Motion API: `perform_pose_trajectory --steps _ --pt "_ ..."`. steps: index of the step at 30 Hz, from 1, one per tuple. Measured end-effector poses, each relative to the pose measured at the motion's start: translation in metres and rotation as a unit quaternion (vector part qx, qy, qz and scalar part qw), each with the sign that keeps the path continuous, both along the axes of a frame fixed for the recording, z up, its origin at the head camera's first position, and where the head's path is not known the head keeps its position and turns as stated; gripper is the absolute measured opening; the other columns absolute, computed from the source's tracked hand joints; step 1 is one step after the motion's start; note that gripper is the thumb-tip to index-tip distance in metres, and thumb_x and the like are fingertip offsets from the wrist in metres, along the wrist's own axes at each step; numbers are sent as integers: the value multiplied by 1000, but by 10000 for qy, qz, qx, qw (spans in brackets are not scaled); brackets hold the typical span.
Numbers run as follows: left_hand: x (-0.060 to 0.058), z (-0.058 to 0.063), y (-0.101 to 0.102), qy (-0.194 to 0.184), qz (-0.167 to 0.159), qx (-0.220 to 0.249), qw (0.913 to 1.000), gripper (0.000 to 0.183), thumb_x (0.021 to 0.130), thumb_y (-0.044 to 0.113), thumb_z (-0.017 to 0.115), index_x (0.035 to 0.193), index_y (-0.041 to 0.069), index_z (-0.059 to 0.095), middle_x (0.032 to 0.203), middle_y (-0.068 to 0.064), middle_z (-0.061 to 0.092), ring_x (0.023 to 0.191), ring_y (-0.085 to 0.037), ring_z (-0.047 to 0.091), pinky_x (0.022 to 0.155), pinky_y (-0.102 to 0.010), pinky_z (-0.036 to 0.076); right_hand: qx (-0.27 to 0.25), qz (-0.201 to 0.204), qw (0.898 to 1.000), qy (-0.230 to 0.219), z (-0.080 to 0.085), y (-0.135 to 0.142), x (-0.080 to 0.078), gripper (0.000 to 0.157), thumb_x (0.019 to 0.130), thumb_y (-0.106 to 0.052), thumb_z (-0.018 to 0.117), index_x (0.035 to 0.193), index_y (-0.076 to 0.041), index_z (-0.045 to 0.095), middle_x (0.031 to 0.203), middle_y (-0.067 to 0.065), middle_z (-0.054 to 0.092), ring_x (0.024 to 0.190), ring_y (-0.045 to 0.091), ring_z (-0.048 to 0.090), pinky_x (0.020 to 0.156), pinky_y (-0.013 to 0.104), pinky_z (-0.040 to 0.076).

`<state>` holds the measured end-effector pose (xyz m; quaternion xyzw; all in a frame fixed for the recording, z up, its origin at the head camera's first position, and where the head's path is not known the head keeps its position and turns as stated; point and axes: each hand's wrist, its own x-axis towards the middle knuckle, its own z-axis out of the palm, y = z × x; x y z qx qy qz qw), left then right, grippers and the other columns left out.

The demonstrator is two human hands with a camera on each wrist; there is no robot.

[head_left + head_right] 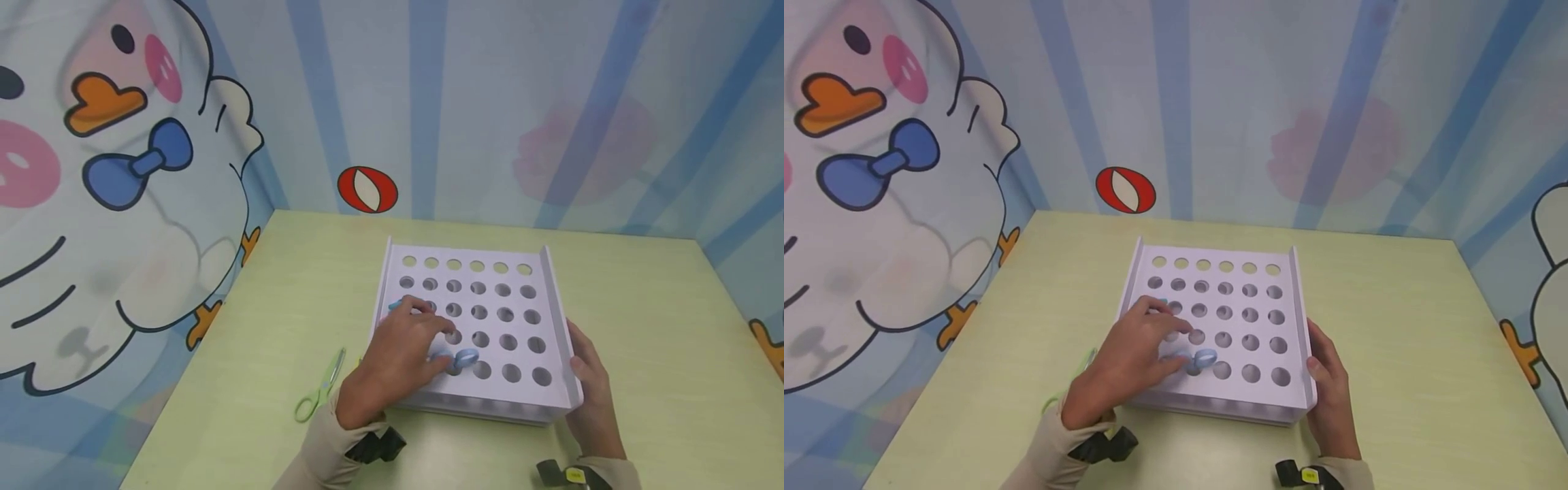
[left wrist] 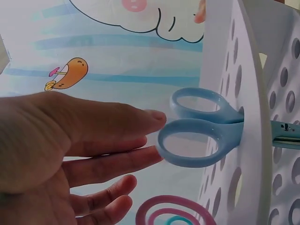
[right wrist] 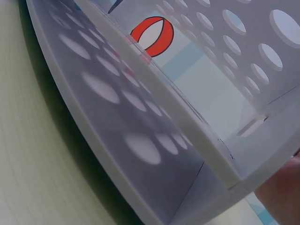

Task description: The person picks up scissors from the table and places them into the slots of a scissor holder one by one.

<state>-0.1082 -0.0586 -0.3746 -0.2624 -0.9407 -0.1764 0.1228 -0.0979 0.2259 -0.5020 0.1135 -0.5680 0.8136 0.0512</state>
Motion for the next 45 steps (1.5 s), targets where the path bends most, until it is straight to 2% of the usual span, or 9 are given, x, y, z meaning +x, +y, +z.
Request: perform_pose_trajectory --steps 5,10,16,21,24,29,32,37,45 --pt "3 4 -4 86 -136 185 9997 26 76 24 86 100 18 78 94 3 79 104 -23 60 88 -33 52 13 -57 10000 -78 1 -1 0 48 108 -15 30 156 -14 33 147 -5 53 121 8 61 92 19 53" --pt "6 10 -9 -3 -2 325 9995 32 76 26 88 104 16 78 99 2 79 107 -23 60 90 -32 53 92 -77 9998 -179 1 -1 1 48 108 -16 31 156 -16 34 146 -6 54 119 7 62 91 19 54" --pt "7 16 -19 -186 285 515 9981 34 78 26 87 108 16 77 102 2 79 110 -20 58 88 -32 56 150 -91 9995 -264 0 0 0 49 108 -18 32 157 -17 33 147 -7 53 122 7 61 93 19 53" --pt "10 19 -30 -359 521 926 9937 33 79 23 86 110 16 77 96 0 78 109 -18 57 84 -31 57 296 -217 9987 -365 0 0 -1 50 107 -20 32 157 -15 31 146 -7 53 123 8 60 93 19 53" --pt "14 22 -39 -312 728 1127 9905 32 79 22 86 108 15 77 93 0 77 110 -19 57 86 -33 58 359 -240 9983 -383 0 0 0 50 107 -20 32 157 -15 30 147 -8 53 124 8 60 93 18 53" --pt "24 23 -59 -106 1205 1189 9855 33 78 23 87 108 14 76 95 -1 77 111 -20 57 89 -37 57 362 -257 9981 -428 2 -1 0 50 108 -21 33 157 -15 30 147 -8 52 126 8 59 95 18 52" --pt "28 18 -73 -38 1415 1280 9816 34 78 20 87 108 14 76 98 0 77 110 -21 57 88 -40 56 440 -357 9969 -552 3 -2 0 50 108 -23 34 157 -16 31 146 -8 53 126 8 59 95 18 52" --pt "30 2 -92 -259 1749 1436 9737 31 78 16 86 107 13 76 100 -1 77 110 -23 58 90 -46 53 572 -450 9951 -673 2 -2 0 50 108 -25 34 157 -17 32 146 -9 53 128 8 58 96 18 52" --pt "28 -34 -111 -710 2192 1343 9638 24 82 16 82 105 12 76 101 -4 77 109 -29 60 88 -49 51 382 -315 9976 -489 3 -1 0 49 108 -24 34 157 -15 32 142 -7 57 123 9 61 94 19 53"
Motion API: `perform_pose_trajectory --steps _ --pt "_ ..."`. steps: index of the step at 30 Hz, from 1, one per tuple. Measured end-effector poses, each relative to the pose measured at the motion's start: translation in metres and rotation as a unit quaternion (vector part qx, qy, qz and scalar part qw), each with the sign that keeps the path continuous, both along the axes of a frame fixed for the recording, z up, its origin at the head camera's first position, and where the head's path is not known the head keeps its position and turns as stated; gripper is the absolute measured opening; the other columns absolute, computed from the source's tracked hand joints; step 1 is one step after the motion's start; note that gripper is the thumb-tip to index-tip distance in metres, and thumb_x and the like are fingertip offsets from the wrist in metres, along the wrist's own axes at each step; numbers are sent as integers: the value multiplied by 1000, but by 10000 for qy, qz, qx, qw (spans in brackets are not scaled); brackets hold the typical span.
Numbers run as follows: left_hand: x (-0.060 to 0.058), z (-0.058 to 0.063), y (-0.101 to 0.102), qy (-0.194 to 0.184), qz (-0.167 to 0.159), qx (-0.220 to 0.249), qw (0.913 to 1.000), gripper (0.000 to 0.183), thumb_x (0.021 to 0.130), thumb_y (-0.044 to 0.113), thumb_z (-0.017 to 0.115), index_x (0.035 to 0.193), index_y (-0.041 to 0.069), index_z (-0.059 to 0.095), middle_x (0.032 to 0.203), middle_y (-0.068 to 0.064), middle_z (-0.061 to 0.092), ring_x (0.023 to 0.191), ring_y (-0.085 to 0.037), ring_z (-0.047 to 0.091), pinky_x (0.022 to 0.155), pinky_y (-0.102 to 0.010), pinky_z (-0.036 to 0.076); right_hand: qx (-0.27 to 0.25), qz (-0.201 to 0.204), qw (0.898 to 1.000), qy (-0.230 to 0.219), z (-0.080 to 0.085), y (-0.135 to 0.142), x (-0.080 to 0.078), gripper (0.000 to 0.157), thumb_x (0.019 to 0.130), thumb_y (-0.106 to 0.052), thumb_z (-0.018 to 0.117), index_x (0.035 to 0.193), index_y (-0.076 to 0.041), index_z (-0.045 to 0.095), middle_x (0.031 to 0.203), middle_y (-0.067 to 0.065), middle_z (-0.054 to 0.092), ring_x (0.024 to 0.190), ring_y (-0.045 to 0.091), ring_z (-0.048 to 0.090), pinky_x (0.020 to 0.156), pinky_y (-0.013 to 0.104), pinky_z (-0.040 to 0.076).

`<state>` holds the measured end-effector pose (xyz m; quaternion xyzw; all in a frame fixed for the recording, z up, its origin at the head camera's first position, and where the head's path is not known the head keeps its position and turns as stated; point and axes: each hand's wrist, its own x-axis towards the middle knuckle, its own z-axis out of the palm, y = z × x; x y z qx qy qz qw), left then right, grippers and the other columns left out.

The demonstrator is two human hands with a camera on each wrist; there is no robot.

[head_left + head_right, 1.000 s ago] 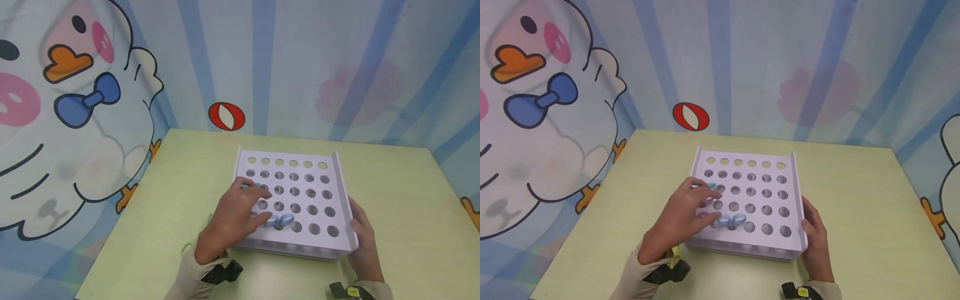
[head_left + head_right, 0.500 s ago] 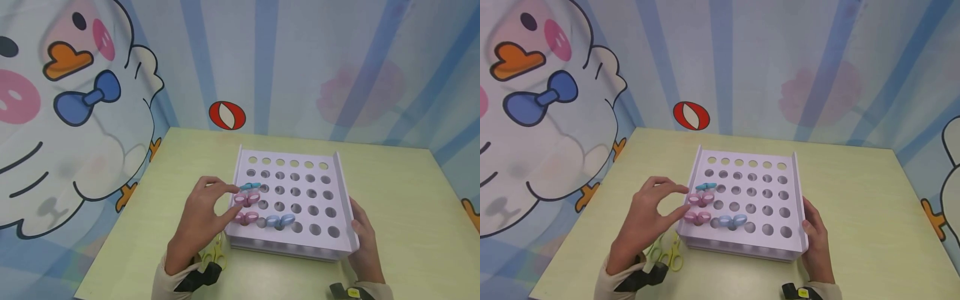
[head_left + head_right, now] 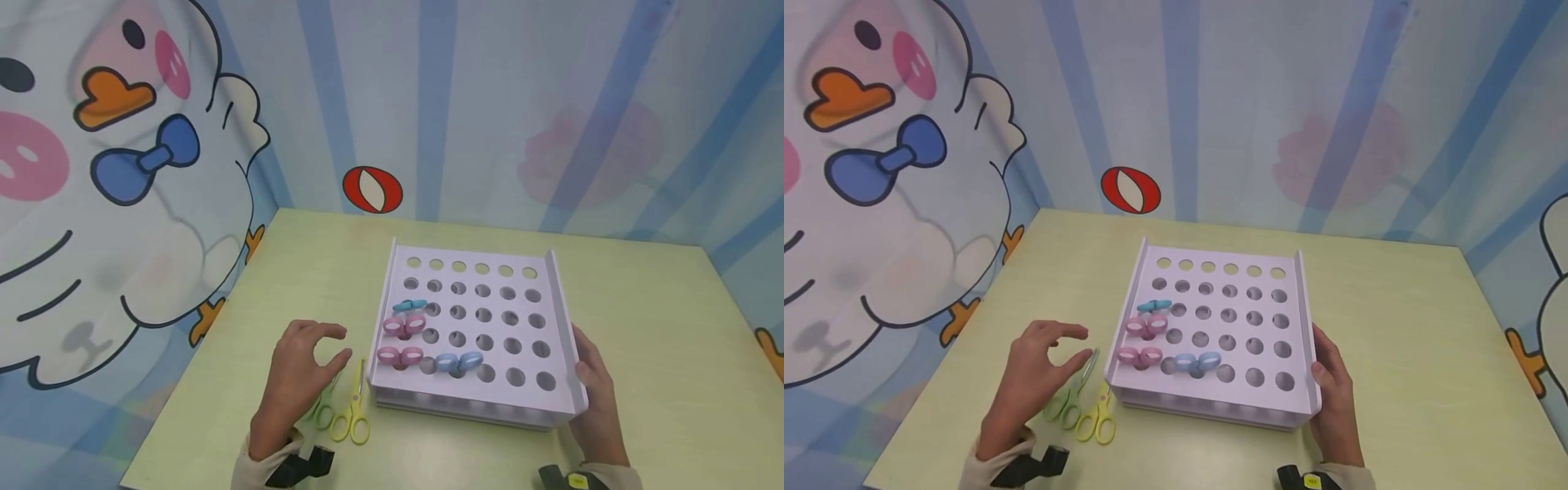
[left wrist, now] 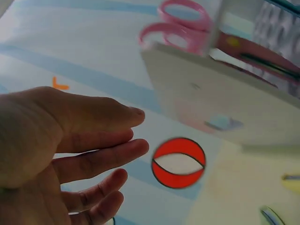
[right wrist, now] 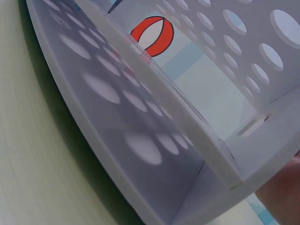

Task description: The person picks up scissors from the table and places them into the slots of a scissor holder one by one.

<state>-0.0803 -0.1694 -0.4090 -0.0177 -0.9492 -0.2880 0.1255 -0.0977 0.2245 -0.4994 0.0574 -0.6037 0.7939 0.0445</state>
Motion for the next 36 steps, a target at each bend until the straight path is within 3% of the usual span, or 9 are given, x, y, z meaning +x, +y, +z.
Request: perform_pose_trajectory --steps 4,9,16,21,26,31,36 --pt "0 -21 -6 -308 262 -434 9982 25 83 18 81 106 10 76 102 -4 77 110 -30 60 84 -47 55 9 -48 10000 -49 0 0 0 50 108 -25 35 156 -16 33 141 -8 57 123 8 61 94 19 53" --pt "1 -39 -12 -846 497 -1012 9900 26 82 20 81 105 9 76 99 -4 77 106 -31 63 76 -44 57 -38 -34 10000 -22 0 0 0 50 107 -25 36 156 -15 33 141 -7 57 124 9 61 96 19 52" --pt "5 -62 -19 -1320 590 -1582 9768 28 77 29 85 92 7 78 81 -8 75 75 -25 62 52 -34 47 -101 139 9997 189 -2 2 0 50 108 -21 33 157 -14 32 142 -6 57 122 9 62 94 20 53" --pt "6 -70 -19 -1534 700 -1737 9703 26 77 31 84 85 6 78 68 -5 69 61 -19 52 47 -31 38 -67 180 9995 232 -3 2 0 50 108 -20 32 157 -13 30 143 -5 56 122 10 62 93 20 54" --pt "6 -76 -18 -1649 754 -1679 9690 23 79 30 80 74 8 74 59 -1 59 54 -15 45 45 -29 33 -54 138 9998 150 -2 2 0 50 108 -21 32 157 -14 31 142 -6 57 121 9 62 92 20 54" --pt "5 -81 -16 -1581 774 -1713 9694 33 80 29 79 59 11 61 53 1 49 51 -15 41 45 -30 29 -100 170 9997 164 -2 2 0 50 107 -20 31 157 -14 31 143 -6 57 121 9 62 91 20 54" --pt "6 -83 -14 -1507 840 -1812 9682 36 79 26 79 56 12 55 53 1 46 51 -14 38 44 -29 27 -41 76 9999 83 -2 2 0 50 107 -22 33 157 -14 32 143 -6 56 122 9 62 91 20 54"
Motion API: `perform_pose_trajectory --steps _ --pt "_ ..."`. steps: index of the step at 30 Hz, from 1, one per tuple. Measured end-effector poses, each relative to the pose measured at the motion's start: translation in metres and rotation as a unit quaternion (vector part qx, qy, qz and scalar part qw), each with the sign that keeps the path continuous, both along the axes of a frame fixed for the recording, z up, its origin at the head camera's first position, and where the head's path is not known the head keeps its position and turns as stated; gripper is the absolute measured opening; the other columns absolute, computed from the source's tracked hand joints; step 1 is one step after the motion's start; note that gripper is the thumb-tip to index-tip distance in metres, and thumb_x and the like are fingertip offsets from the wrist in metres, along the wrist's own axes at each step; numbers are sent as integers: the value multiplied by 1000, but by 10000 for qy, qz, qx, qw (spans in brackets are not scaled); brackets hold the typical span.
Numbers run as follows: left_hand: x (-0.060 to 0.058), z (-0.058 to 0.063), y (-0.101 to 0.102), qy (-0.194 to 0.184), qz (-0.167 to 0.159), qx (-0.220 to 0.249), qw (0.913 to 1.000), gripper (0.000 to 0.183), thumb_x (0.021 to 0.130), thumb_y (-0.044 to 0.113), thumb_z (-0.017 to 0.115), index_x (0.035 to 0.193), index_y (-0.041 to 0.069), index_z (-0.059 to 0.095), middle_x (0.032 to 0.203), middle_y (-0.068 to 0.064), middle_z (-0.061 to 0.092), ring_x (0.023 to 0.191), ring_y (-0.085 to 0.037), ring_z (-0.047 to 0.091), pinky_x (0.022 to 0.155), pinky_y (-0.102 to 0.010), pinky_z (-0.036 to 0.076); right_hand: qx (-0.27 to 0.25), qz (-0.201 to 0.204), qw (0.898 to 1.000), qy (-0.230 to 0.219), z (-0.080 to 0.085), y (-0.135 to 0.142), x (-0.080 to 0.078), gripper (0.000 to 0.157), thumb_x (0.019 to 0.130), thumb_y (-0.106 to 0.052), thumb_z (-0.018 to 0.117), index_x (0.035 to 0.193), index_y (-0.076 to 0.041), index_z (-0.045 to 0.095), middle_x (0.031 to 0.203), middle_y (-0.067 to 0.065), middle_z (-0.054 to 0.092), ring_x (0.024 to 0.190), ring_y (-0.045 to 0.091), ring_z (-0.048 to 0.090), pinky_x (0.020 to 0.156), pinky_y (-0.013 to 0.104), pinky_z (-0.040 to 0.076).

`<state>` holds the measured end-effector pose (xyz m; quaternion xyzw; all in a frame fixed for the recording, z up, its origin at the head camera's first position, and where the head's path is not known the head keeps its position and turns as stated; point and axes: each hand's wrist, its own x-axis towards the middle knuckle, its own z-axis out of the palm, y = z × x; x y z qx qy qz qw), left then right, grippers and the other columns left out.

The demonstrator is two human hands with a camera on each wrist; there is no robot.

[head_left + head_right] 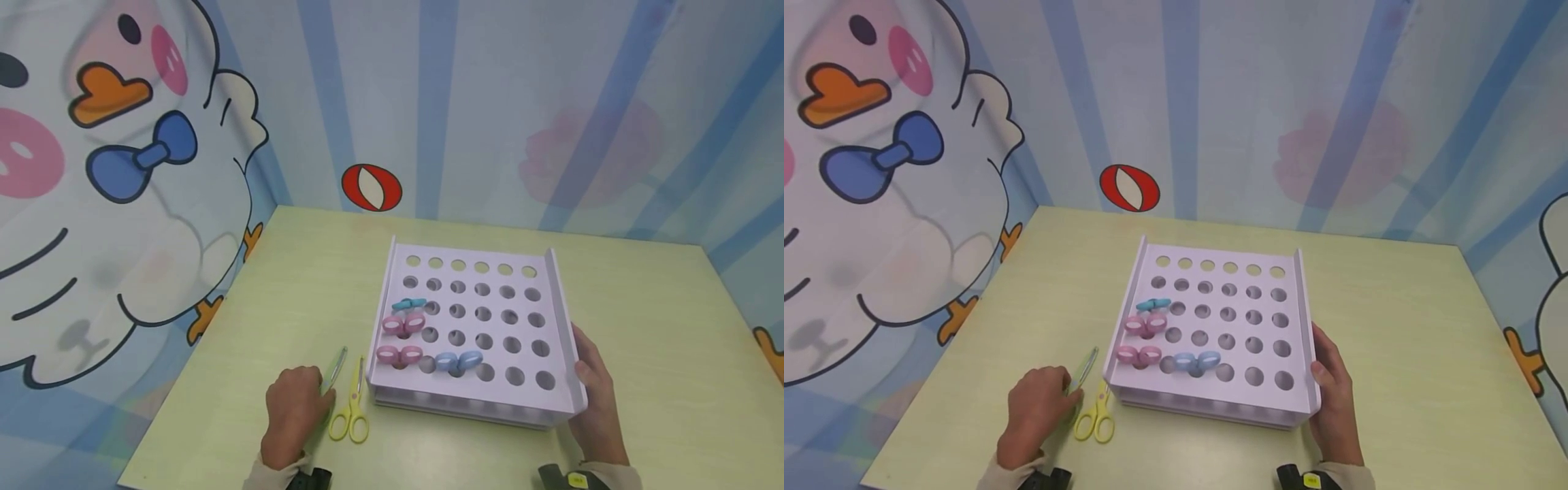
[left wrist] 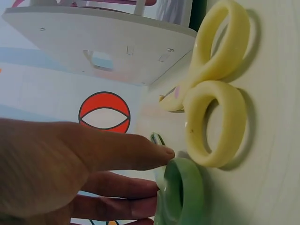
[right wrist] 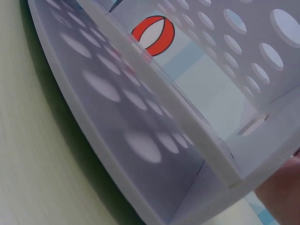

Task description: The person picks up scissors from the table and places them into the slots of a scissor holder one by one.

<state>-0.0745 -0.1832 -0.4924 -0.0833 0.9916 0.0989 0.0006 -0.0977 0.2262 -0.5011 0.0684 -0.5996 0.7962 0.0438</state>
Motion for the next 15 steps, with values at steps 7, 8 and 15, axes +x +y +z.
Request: perform_pose_trajectory --steps 7,8,15 --pt "-1 -3 0 87 90 102 9999 30 77 17 78 56 11 57 55 1 47 53 -14 38 44 -29 27 97 -109 9998 -134 2 -1 0 50 107 -23 34 157 -15 32 143 -7 56 123 8 61 91 19 54" --pt "-1 -4 0 96 94 128 9998 30 76 17 77 54 11 57 55 1 47 54 -15 38 44 -29 27 104 -99 9998 -117 2 -1 1 51 107 -23 33 157 -15 32 143 -7 55 123 8 61 91 19 54" --pt "-1 -6 -4 223 29 154 9996 34 73 17 73 47 13 51 53 0 48 59 -22 47 46 -32 30 86 -65 9999 -88 1 -1 1 51 107 -22 32 157 -15 31 145 -8 55 124 8 60 92 18 53"
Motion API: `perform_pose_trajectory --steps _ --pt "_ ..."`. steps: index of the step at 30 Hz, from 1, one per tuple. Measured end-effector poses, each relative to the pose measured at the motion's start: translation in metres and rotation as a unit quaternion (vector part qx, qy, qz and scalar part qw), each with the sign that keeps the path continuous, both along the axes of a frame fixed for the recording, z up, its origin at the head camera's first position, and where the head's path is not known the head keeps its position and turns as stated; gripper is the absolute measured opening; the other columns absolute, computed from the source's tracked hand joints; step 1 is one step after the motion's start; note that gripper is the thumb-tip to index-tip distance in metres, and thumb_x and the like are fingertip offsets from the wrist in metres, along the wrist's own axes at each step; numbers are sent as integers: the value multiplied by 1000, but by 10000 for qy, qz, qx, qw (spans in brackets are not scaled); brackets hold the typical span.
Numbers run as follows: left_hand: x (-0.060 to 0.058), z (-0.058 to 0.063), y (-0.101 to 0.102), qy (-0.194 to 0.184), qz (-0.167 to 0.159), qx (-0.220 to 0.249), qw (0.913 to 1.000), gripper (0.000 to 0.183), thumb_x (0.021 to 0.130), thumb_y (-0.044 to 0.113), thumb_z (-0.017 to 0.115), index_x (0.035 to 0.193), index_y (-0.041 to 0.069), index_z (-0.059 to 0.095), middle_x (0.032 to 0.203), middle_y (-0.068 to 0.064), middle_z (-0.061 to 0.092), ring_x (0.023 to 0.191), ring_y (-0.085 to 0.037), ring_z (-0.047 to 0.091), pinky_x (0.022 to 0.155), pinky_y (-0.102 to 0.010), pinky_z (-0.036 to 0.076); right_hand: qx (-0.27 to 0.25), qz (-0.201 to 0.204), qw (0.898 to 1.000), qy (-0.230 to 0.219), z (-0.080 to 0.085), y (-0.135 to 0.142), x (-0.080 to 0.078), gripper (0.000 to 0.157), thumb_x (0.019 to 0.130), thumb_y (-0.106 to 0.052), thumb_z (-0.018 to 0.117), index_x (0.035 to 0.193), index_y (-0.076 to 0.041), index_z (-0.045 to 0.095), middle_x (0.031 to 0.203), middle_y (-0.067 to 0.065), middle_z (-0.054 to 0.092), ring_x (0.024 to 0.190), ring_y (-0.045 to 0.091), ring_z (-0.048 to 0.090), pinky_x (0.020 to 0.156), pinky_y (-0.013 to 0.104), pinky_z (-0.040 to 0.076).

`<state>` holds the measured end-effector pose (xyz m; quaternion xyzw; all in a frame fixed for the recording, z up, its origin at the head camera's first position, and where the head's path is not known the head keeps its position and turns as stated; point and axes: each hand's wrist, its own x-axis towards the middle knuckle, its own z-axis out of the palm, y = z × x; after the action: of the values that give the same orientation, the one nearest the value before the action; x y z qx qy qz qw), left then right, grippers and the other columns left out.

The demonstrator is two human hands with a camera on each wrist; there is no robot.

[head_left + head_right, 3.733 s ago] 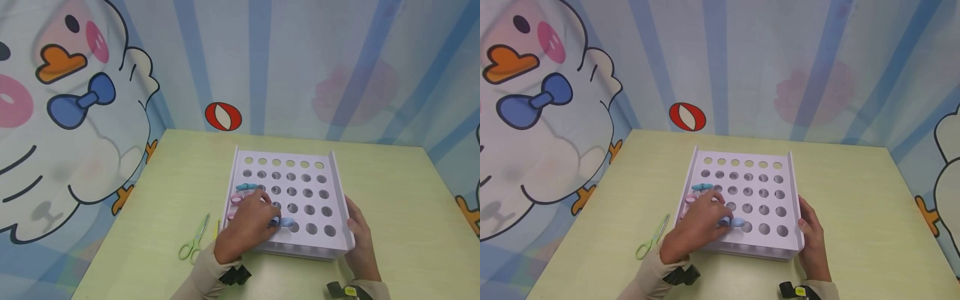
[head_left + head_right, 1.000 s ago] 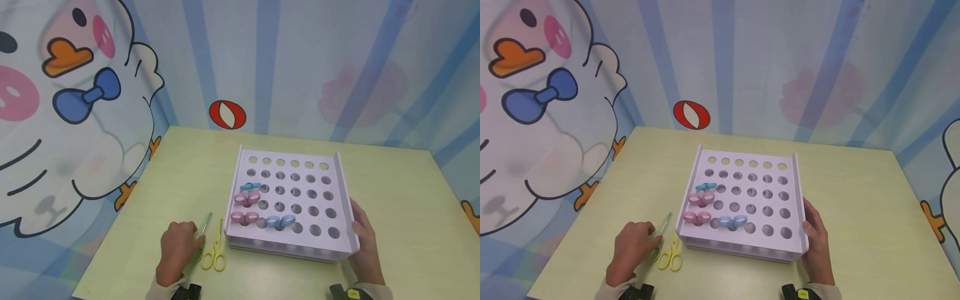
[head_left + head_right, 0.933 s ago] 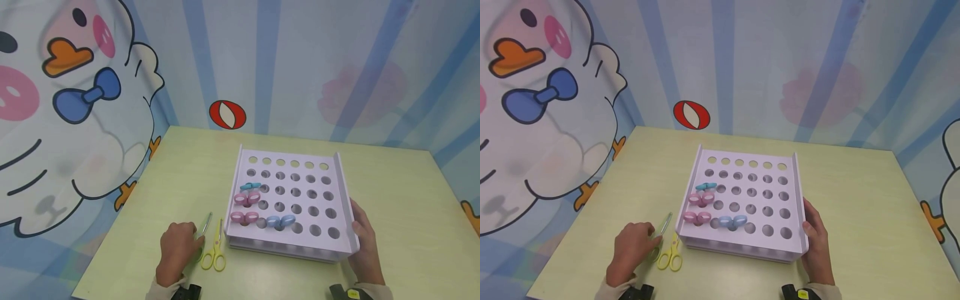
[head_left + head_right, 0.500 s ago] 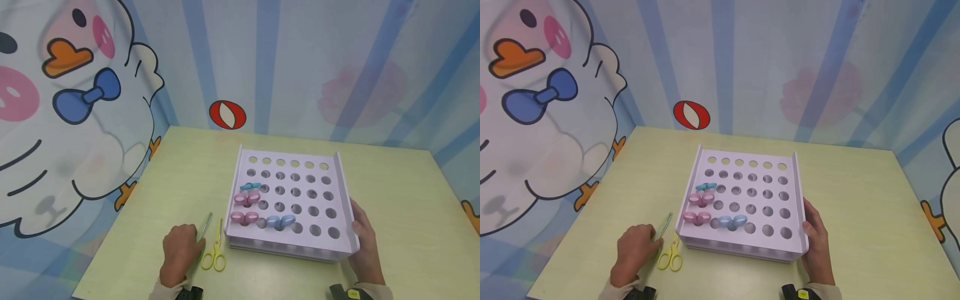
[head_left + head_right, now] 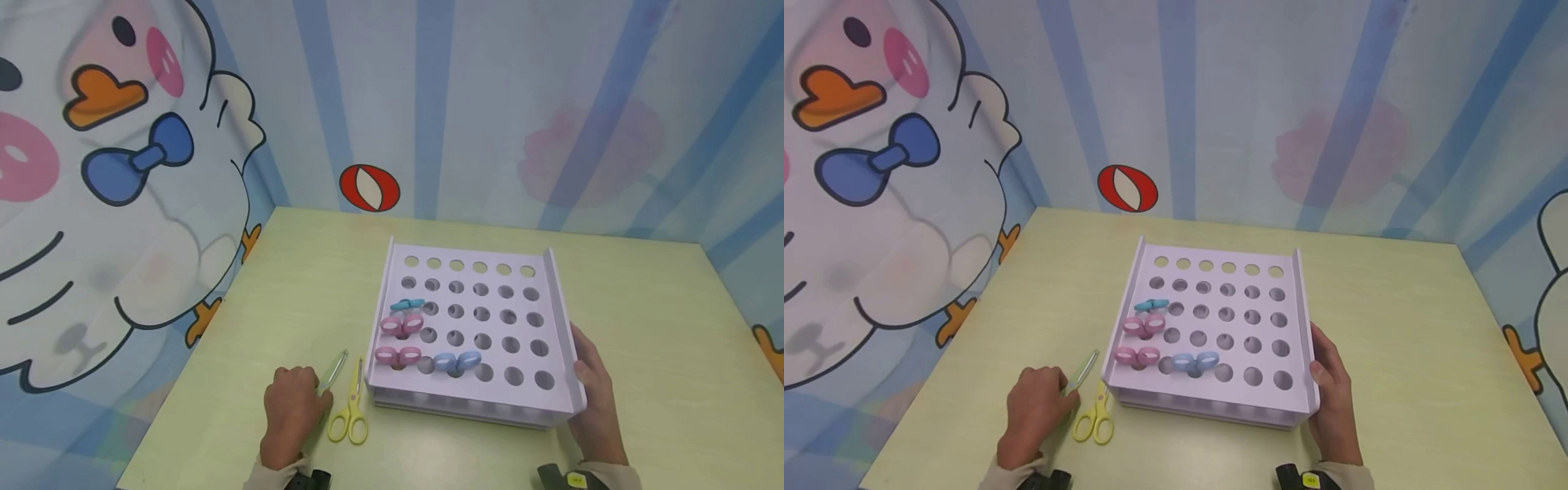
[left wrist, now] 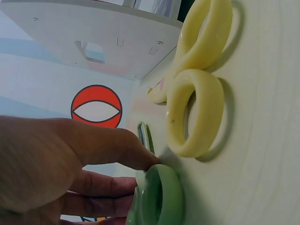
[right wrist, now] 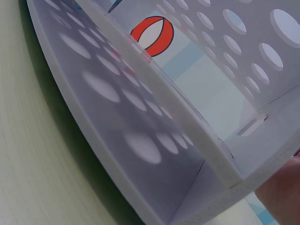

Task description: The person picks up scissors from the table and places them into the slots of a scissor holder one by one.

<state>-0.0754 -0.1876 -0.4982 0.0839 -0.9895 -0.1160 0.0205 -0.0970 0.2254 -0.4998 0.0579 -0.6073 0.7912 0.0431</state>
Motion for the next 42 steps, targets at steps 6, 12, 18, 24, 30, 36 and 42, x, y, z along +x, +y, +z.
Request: perform_pose_trajectory --steps 6,12,18,24,30,36,42 --pt "1 0 -3 -14 126 277 9995 11 72 17 77 71 7 72 67 -5 65 66 -24 55 49 -36 41 -81 46 10000 23 0 1 0 51 107 -22 32 157 -15 31 143 -8 56 122 8 61 91 19 54" --pt "3 2 -5 -190 269 612 9976 21 75 20 79 88 5 72 78 -9 70 70 -22 57 53 -37 46 -135 88 9998 74 0 0 0 50 107 -21 32 157 -16 32 143 -7 56 121 8 62 91 19 54" --pt "4 -1 -10 -140 348 1149 9927 20 76 20 81 89 9 70 85 -6 74 71 -20 64 54 -33 46 -162 80 9998 56 -1 0 1 51 107 -22 33 157 -15 31 143 -6 57 121 9 61 92 20 53" --pt "4 -4 -11 126 434 1876 9812 15 76 16 83 86 12 73 89 -6 78 72 -17 69 61 -30 51 -200 77 9998 56 -2 0 1 51 107 -22 34 157 -15 31 142 -6 57 121 10 61 93 20 53" --pt "4 1 -11 446 796 2673 9593 13 78 16 80 90 12 78 96 -13 78 76 -18 70 71 -37 57 -156 0 9999 13 -1 0 0 51 107 -23 35 157 -15 32 141 -7 57 122 9 60 92 19 53" --pt "4 8 -10 750 1300 3398 9284 17 76 16 84 92 11 80 91 -9 79 79 -11 64 69 -23 48 -244 96 9996 96 -3 1 -1 50 107 -23 34 156 -16 33 139 -7 59 119 8 61 91 19 53" --pt "5 15 -10 933 1532 4445 8777 19 78 12 84 96 8 79 95 -2 78 92 -6 65 79 -19 49 -224 105 9996 125 -3 1 0 50 107 -23 34 156 -15 33 138 -7 59 118 8 62 89 20 54"
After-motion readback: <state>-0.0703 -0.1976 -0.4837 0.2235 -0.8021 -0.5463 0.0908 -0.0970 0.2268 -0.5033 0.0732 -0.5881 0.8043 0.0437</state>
